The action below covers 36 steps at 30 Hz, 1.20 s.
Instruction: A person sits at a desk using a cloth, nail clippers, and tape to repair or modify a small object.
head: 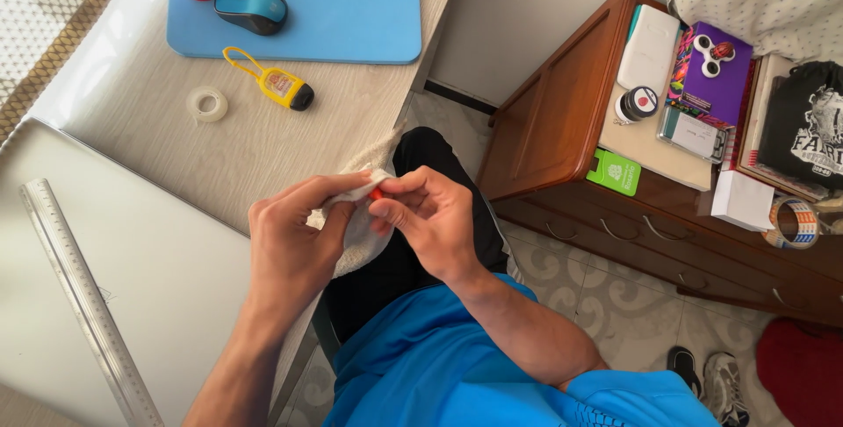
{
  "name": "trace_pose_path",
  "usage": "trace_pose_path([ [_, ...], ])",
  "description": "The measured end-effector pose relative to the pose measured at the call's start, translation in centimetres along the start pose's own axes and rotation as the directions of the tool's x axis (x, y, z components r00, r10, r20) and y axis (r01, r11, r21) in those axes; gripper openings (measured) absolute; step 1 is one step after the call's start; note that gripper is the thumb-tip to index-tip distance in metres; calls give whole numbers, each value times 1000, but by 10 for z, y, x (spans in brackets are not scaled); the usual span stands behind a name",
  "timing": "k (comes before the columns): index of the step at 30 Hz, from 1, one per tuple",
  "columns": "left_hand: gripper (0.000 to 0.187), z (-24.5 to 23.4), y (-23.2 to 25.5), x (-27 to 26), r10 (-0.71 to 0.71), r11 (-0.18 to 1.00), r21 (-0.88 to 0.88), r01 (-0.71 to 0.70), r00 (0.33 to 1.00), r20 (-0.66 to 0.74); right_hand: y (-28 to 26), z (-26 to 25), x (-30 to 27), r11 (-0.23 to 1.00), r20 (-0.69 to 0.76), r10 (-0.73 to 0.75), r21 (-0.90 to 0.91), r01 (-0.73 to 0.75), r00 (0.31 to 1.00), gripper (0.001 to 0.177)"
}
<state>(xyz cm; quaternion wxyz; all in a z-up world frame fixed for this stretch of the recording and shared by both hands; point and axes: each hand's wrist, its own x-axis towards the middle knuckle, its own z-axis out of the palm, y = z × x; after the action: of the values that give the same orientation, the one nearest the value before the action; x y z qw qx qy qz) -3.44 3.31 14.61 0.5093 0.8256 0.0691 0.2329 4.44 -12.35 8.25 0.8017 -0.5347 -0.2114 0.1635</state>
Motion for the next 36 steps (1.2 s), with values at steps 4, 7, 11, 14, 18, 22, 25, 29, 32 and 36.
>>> trace_pose_path([
  [4,19,0,-5,-2,-19,1000,14,21,991,-132,-19,8,9,944,30,-189,-270,190,982,13],
  [7,22,-2,-4,-1,-59,998,0,59,997,-41,-6,8,10,991,5,-104,-83,104,995,14],
  [11,26,-5,10,3,-159,969,-181,167,986,54,-6,6,12,996,-23,-82,-35,81,996,17],
  [14,34,-7,9,3,-109,980,-158,125,989,103,-4,0,14,996,45,-69,-57,72,997,19],
  [18,32,-4,10,1,-169,963,-204,177,984,53,-19,6,9,985,64,-141,-88,146,988,15],
  [22,27,-2,8,1,-133,978,-156,138,990,42,-27,10,6,923,79,-282,-250,293,956,7],
  [25,26,-1,0,1,-156,971,-177,161,987,39,-30,10,11,830,127,-391,-379,409,912,12],
  [29,26,-4,14,3,-133,961,-230,154,986,105,-38,13,13,743,155,-469,-463,484,869,12],
  [32,20,-4,16,3,-106,956,-259,138,985,133,-31,11,10,737,146,-478,-469,486,866,13],
  [36,14,6,4,1,-180,931,-315,183,983,39,-16,12,6,733,65,-552,-437,521,831,24],
])
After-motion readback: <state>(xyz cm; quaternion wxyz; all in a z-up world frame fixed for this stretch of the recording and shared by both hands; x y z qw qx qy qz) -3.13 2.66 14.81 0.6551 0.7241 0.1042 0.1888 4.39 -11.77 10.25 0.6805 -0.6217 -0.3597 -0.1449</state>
